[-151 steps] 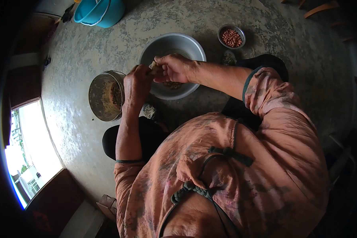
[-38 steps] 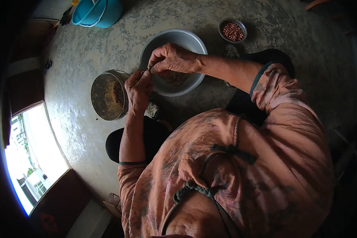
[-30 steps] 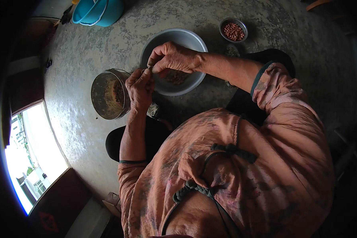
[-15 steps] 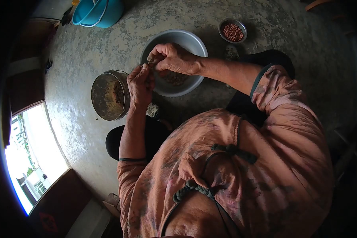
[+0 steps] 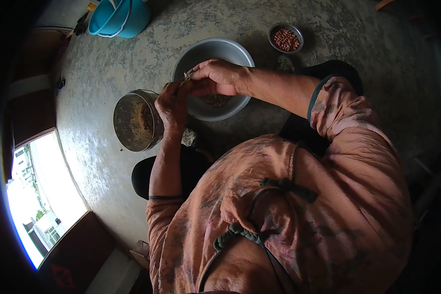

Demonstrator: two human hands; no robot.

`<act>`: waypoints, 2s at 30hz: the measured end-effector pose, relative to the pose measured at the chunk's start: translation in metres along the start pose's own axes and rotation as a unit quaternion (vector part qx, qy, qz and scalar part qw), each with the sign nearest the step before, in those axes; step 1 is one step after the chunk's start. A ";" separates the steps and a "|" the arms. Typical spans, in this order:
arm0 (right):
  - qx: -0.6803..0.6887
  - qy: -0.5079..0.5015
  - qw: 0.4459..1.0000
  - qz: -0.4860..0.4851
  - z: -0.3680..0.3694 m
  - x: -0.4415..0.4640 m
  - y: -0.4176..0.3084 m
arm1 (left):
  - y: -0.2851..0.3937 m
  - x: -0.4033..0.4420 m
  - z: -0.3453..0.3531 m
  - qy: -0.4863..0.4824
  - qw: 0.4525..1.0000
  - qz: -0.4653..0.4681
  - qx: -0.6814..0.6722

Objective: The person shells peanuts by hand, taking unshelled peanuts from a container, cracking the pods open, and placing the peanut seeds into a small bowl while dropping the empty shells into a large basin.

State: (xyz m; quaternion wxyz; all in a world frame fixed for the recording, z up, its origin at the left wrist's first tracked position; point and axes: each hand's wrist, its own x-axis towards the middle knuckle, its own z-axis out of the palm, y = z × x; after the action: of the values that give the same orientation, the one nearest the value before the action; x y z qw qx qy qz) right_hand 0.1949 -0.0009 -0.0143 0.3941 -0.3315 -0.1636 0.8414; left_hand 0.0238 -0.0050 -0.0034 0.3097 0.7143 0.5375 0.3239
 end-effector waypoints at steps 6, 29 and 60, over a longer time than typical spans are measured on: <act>0.004 -0.009 1.000 -0.022 -0.008 0.005 0.007 | -0.001 -0.001 -0.001 -0.004 0.993 -0.072 -0.093; -0.012 -0.040 0.997 -0.061 -0.004 0.006 0.013 | -0.002 -0.006 -0.002 0.003 0.924 -0.180 -0.337; -0.023 -0.029 0.997 -0.064 -0.002 0.001 0.009 | 0.003 -0.006 0.003 -0.004 0.925 -0.194 -0.326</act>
State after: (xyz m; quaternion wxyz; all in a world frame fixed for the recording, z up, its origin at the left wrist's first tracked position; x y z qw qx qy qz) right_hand 0.1910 -0.0057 -0.0211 0.4343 -0.3046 -0.2152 0.8200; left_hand 0.0264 -0.0119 -0.0035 0.5840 0.4571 0.5293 0.4122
